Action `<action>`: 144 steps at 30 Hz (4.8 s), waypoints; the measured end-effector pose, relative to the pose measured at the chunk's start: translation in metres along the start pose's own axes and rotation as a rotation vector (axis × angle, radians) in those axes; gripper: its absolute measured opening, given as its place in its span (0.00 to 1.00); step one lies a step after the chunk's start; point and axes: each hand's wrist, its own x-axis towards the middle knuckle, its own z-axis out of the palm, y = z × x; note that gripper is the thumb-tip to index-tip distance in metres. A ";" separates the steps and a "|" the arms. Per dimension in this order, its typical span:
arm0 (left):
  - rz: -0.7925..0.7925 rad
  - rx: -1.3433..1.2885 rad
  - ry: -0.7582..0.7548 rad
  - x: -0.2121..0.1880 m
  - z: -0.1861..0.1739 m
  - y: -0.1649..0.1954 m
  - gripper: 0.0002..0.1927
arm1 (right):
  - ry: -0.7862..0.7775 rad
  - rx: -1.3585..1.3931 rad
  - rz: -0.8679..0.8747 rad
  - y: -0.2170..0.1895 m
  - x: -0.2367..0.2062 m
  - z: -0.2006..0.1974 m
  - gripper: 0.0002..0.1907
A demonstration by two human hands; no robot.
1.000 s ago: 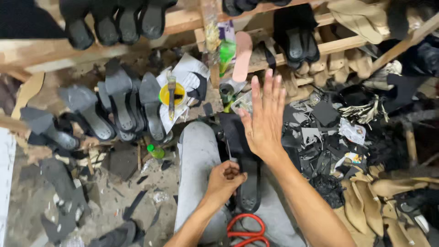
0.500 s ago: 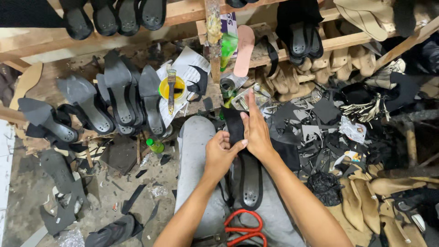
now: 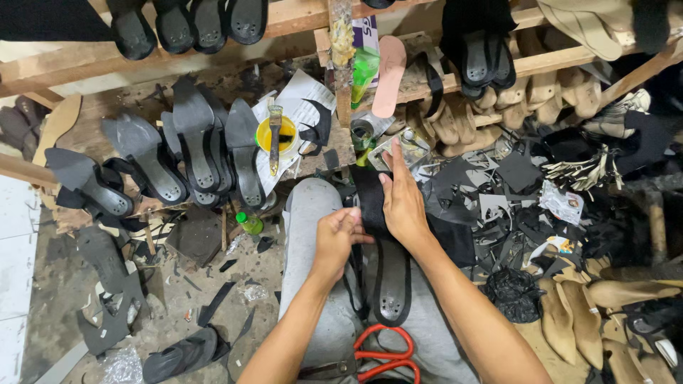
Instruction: The person cuts black foam material to fit shoe insoles using red-handled scissors. They repeatedly place the foam on the insole, trim the edges, and check the fit. Finished insoles are placed on a nearby wooden rack.
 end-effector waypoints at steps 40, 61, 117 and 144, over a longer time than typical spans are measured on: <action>0.278 -0.074 0.166 -0.063 0.035 0.050 0.11 | -0.171 0.781 0.870 -0.008 -0.125 -0.052 0.19; 0.286 -0.020 0.071 -0.085 0.052 0.079 0.05 | -0.062 1.424 0.851 -0.048 -0.101 -0.048 0.18; 0.263 -0.329 -0.121 -0.078 0.059 0.070 0.01 | -0.083 1.445 0.782 -0.073 -0.092 -0.064 0.20; 0.187 -0.392 0.061 -0.086 0.055 0.068 0.03 | 0.578 0.952 0.455 -0.090 -0.080 -0.050 0.12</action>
